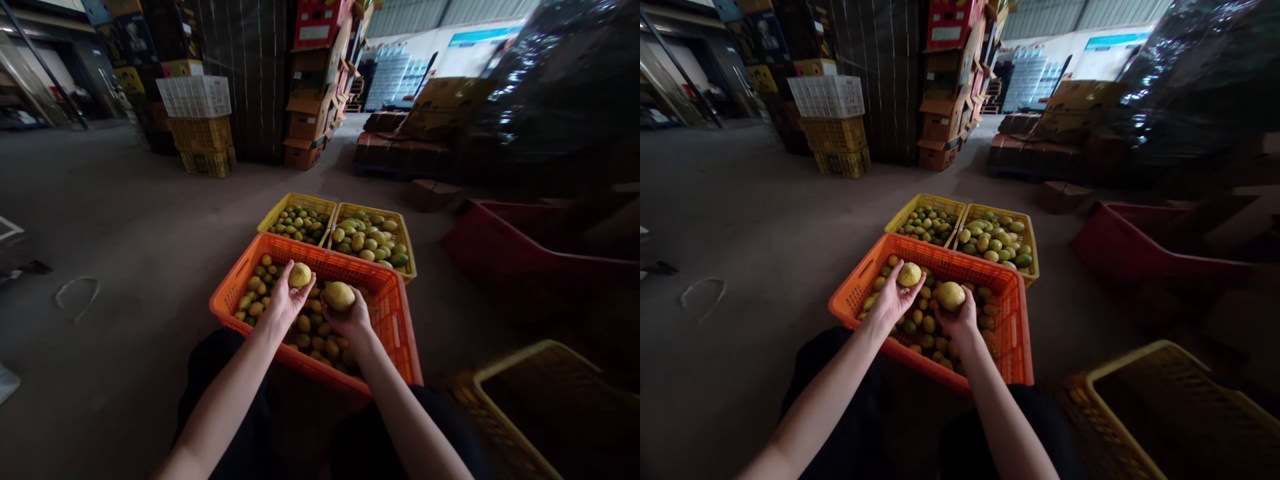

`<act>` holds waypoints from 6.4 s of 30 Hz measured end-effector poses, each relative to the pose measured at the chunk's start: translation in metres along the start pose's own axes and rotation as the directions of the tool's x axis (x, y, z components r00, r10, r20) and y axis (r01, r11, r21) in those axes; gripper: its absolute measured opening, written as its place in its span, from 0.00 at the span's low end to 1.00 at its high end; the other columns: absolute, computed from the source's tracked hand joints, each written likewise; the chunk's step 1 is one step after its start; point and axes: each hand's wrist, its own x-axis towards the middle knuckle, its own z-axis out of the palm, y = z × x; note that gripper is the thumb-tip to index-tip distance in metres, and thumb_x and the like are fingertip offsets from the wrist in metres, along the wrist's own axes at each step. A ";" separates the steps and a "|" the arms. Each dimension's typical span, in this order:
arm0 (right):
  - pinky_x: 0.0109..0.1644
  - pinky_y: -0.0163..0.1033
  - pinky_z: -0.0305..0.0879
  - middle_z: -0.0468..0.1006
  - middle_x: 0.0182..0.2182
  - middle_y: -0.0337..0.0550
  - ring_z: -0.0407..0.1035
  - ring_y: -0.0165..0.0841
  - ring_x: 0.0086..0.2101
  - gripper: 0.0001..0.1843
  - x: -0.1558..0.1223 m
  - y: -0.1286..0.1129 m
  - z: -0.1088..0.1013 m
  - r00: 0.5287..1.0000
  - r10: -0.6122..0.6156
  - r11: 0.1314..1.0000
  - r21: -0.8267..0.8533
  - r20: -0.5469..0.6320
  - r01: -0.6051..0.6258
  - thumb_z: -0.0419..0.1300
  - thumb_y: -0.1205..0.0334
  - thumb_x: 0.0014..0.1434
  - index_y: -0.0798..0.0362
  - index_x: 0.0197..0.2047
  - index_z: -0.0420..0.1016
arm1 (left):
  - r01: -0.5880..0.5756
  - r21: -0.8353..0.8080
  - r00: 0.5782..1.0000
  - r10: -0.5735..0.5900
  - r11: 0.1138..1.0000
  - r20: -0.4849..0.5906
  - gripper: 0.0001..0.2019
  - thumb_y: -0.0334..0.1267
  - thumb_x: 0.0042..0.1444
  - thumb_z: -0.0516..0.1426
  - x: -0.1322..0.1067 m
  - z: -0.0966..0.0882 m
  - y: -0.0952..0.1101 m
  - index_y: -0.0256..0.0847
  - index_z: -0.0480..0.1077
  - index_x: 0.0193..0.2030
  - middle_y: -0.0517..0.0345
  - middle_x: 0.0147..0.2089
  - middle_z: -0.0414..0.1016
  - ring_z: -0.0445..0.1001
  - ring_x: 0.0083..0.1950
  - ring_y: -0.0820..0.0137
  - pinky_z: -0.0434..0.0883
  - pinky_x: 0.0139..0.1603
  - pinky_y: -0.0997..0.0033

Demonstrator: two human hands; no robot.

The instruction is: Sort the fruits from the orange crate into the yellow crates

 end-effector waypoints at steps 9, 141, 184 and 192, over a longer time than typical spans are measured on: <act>0.22 0.38 0.69 0.77 0.22 0.43 0.72 0.36 0.23 0.08 0.009 -0.002 -0.017 0.987 0.085 0.993 -0.092 0.134 -0.073 0.54 0.58 0.56 0.53 0.33 0.69 | 0.102 -0.030 0.991 -0.099 0.994 0.091 0.08 0.34 0.55 0.55 0.006 -0.001 -0.003 0.31 0.71 0.39 0.47 0.36 0.76 0.76 0.44 0.61 0.78 0.37 0.67; 0.44 0.41 0.71 0.79 0.25 0.41 0.74 0.33 0.32 0.13 -0.008 -0.017 0.013 0.903 -0.375 0.835 0.499 0.210 0.231 0.50 0.62 0.50 0.54 0.33 0.74 | -0.026 0.058 0.921 0.001 0.998 0.389 0.20 0.37 0.55 0.45 0.038 0.004 -0.068 0.38 0.74 0.47 0.53 0.49 0.76 0.73 0.51 0.64 0.69 0.53 0.65; 0.48 0.43 0.70 0.78 0.27 0.40 0.73 0.33 0.32 0.13 -0.011 -0.041 0.017 0.841 -0.523 0.745 0.555 0.140 0.371 0.49 0.61 0.46 0.52 0.33 0.72 | 0.007 0.064 0.929 -0.030 0.998 0.369 0.19 0.35 0.58 0.45 0.044 0.029 -0.087 0.37 0.74 0.46 0.51 0.47 0.77 0.74 0.51 0.66 0.68 0.55 0.67; 0.45 0.42 0.71 0.78 0.27 0.40 0.74 0.33 0.32 0.14 -0.007 -0.030 0.028 0.861 -0.486 0.759 0.562 0.152 0.329 0.49 0.62 0.46 0.53 0.34 0.72 | -0.071 0.028 0.937 0.056 0.997 0.346 0.15 0.33 0.55 0.48 0.047 0.024 -0.075 0.36 0.76 0.39 0.53 0.37 0.79 0.76 0.45 0.66 0.69 0.53 0.67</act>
